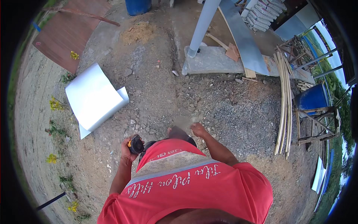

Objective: The person measures a metal sheet with a tape measure, marks it using a pencil, and cuts the edges with pliers.

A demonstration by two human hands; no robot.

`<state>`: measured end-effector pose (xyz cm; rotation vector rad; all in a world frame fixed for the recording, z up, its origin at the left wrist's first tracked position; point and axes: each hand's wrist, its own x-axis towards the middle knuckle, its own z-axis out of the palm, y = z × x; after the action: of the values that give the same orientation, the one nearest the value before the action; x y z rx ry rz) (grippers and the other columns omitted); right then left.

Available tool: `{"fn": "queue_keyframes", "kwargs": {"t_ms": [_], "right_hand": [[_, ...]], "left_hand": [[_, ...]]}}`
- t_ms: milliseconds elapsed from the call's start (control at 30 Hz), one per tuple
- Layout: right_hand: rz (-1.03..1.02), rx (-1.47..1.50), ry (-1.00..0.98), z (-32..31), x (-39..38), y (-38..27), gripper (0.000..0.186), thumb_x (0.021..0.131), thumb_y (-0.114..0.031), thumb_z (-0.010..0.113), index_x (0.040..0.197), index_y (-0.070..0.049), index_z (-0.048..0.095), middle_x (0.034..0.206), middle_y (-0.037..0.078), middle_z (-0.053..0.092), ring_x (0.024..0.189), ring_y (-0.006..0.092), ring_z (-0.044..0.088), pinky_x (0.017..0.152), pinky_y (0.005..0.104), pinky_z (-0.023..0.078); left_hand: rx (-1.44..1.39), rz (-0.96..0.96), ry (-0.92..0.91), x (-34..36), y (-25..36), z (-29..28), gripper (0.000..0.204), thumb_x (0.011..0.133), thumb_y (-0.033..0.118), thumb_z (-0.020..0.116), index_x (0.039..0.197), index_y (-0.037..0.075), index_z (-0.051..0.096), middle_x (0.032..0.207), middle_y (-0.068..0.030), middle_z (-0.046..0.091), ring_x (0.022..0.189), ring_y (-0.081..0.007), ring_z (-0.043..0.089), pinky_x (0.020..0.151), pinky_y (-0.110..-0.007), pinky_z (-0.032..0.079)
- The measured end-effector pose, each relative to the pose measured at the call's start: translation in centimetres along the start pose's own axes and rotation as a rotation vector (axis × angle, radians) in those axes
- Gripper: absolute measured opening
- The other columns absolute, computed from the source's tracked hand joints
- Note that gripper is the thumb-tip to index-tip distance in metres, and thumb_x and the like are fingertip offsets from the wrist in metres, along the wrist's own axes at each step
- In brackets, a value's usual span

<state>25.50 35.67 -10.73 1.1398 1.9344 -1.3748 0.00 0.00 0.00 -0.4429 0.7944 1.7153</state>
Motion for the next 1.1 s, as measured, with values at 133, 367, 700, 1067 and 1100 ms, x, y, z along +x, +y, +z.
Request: {"fn": "queue_keyframes", "kwargs": {"t_ms": [133,367,700,1067,1100], "right_hand": [[-0.4,0.007,0.259,-9.1,8.6,-9.1,0.027,0.089,-0.025,0.052,0.089,-0.003,0.068,0.068,0.013,0.063,0.062,0.0212,0.062,0.059,0.037,0.048],[-0.608,0.208,0.076,-19.2,20.3,-35.2,0.038,0.082,-0.038,0.069,0.094,-0.001,0.069,0.069,0.006,0.065,0.063,0.0106,0.057,0.058,0.0322,0.046],[-0.57,0.096,0.045,-35.1,35.2,-54.7,0.037,0.083,-0.035,0.07,0.094,0.001,0.072,0.079,0.011,0.071,0.07,0.0164,0.063,0.069,0.0334,0.048],[-0.642,0.448,-0.128,-58.2,62.1,-62.0,0.024,0.082,-0.025,0.071,0.081,-0.001,0.07,0.068,0.002,0.064,0.063,0.0093,0.055,0.059,0.0291,0.044],[-0.659,0.517,-0.154,-60.2,63.9,-62.7,0.025,0.083,-0.026,0.07,0.081,-0.001,0.07,0.067,0.001,0.063,0.063,0.0092,0.054,0.059,0.0295,0.043]], "left_hand": [[0.058,0.075,-0.021,7.3,6.4,9.1,0.048,0.08,0.034,0.057,0.122,0.012,0.051,0.103,-0.0152,0.064,0.09,-0.0314,0.065,0.069,-0.051,0.057],[0.392,0.075,-0.186,27.1,24.1,17.6,0.049,0.08,0.025,0.058,0.124,0.005,0.049,0.101,-0.0137,0.063,0.091,-0.0245,0.065,0.077,-0.035,0.056],[1.269,-0.138,-0.551,54.8,45.1,38.3,0.092,0.079,0.031,0.077,0.149,0.004,0.023,0.116,-0.0176,0.059,0.105,-0.0229,0.057,0.091,-0.034,0.045],[1.342,-0.114,-0.436,83.3,56.0,53.1,0.08,0.078,0.022,0.071,0.144,0.0,0.03,0.114,-0.0215,0.061,0.101,-0.0269,0.061,0.09,-0.036,0.046],[1.289,-0.089,-0.423,85.0,57.1,54.8,0.082,0.078,0.021,0.071,0.145,0.001,0.029,0.115,-0.0217,0.061,0.101,-0.0276,0.06,0.09,-0.036,0.046]]}}
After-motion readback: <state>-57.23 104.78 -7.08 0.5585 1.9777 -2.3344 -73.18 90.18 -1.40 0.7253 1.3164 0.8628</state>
